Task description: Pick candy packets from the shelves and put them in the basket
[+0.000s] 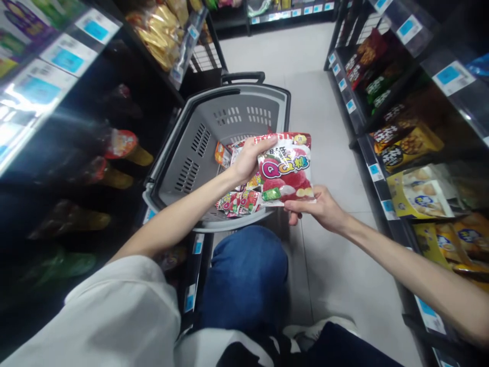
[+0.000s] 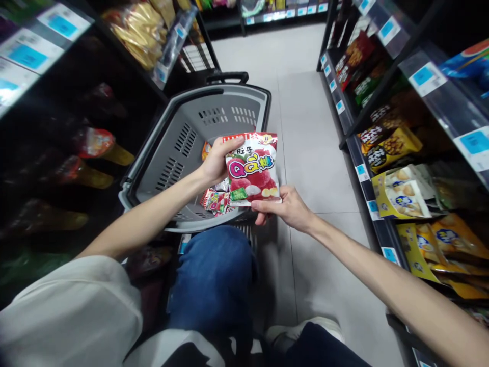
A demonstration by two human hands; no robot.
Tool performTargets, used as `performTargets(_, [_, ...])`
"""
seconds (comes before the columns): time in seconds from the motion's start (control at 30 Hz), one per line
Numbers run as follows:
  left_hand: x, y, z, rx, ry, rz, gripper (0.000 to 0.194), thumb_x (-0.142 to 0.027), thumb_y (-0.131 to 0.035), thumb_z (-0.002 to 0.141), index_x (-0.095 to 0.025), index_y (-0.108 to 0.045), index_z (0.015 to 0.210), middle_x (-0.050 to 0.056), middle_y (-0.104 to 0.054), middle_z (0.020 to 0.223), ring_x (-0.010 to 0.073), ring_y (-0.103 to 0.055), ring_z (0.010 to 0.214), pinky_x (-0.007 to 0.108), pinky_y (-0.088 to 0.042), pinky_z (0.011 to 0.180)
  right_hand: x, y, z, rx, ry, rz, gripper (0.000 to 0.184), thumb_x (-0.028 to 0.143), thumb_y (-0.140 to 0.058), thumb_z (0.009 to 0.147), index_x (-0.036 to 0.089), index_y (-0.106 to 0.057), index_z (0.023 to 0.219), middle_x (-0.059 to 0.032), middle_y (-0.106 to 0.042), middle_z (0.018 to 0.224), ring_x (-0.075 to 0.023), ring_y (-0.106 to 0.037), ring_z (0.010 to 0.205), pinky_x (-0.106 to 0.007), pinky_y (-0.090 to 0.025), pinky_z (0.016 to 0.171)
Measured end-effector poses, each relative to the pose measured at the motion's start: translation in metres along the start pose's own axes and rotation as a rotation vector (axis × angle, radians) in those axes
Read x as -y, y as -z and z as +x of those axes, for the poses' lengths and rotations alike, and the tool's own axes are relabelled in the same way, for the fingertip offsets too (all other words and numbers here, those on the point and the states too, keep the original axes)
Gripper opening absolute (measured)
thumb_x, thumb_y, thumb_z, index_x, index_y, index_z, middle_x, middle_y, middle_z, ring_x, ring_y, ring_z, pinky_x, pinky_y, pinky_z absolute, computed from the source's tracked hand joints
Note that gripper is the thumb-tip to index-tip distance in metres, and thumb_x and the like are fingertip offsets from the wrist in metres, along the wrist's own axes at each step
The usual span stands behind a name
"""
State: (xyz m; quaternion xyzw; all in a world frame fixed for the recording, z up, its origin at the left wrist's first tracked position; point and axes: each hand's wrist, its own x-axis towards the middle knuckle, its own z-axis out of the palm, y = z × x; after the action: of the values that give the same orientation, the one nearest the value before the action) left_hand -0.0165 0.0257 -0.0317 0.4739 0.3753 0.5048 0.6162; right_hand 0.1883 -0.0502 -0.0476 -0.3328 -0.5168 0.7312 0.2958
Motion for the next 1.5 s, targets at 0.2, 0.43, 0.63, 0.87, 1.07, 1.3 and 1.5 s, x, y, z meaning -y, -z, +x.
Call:
performTargets(0.2, [0.001,-0.002,-0.003,0.052,-0.001,0.034,0.038,-0.045,-0.076,0.082,-0.009,-0.07,0.09,0.012,-0.074,0.089,0.0316,-0.075,0.092,0.052,-0.062,0.091,-0.014,0.004,0.004,0.009,-0.045,0.025,0.034,0.044,-0.085,0.076,0.012,-0.077,0.07,-0.0073,-0.07,0.056,-0.0172,-0.065,0.053,-0.026,-0.046,0.053])
performTargets(0.43, [-0.001,-0.011,-0.009,0.028,0.075,0.042,0.038,-0.046,-0.076,0.079,-0.009,-0.073,0.088,0.013,-0.076,0.089,0.0284,-0.074,0.091,0.045,-0.06,0.092,-0.03,0.005,0.0,0.001,-0.06,0.077,0.029,0.043,-0.084,0.077,0.015,-0.078,0.071,-0.0053,-0.068,0.054,-0.0161,-0.066,0.06,-0.024,-0.044,0.056])
performTargets(0.63, [0.001,-0.01,-0.007,0.011,0.106,0.048,0.032,-0.041,-0.072,0.079,-0.011,-0.074,0.09,0.01,-0.077,0.093,0.0234,-0.074,0.089,0.039,-0.059,0.091,-0.026,0.0,0.002,-0.014,-0.061,0.112,0.029,0.041,-0.084,0.076,0.017,-0.077,0.063,-0.0042,-0.065,0.05,-0.0145,-0.065,0.063,-0.022,-0.044,0.06])
performTargets(0.87, [0.002,-0.01,-0.007,-0.006,0.126,0.043,0.033,-0.041,-0.074,0.078,-0.011,-0.074,0.09,0.011,-0.077,0.094,0.0247,-0.074,0.093,0.04,-0.058,0.096,-0.025,-0.002,0.001,0.029,-0.065,0.175,0.031,0.04,-0.082,0.078,0.014,-0.075,0.061,-0.0026,-0.061,0.045,-0.012,-0.057,0.048,-0.024,-0.046,0.057])
performTargets(1.07, [0.002,-0.009,-0.006,0.006,0.133,0.024,0.032,-0.041,-0.074,0.078,-0.011,-0.073,0.088,0.011,-0.076,0.093,0.0238,-0.074,0.092,0.038,-0.058,0.093,-0.021,-0.003,0.001,0.001,-0.063,0.151,0.03,0.04,-0.082,0.077,0.013,-0.075,0.067,-0.0012,-0.057,0.042,-0.0125,-0.058,0.047,-0.022,-0.044,0.053])
performTargets(1.3, [0.004,-0.003,-0.001,0.04,0.128,-0.077,0.027,-0.039,-0.079,0.08,-0.016,-0.066,0.086,0.004,-0.071,0.083,0.0162,-0.069,0.078,0.031,-0.057,0.082,-0.009,-0.005,-0.001,-0.167,0.078,-0.073,0.032,0.037,-0.074,0.078,0.015,-0.065,0.056,-0.0006,-0.057,0.044,-0.0128,-0.054,0.042,-0.024,-0.041,0.047])
performTargets(1.5, [0.007,0.009,0.006,0.133,0.072,-0.138,0.029,-0.035,-0.082,0.081,-0.022,-0.066,0.101,-0.001,-0.07,0.094,0.0143,-0.068,0.084,0.028,-0.055,0.081,0.003,-0.015,-0.005,-0.506,0.688,-0.808,0.024,0.021,-0.065,0.078,0.018,-0.056,0.056,0.0019,-0.057,0.052,-0.0094,-0.05,0.047,-0.024,-0.038,0.05])
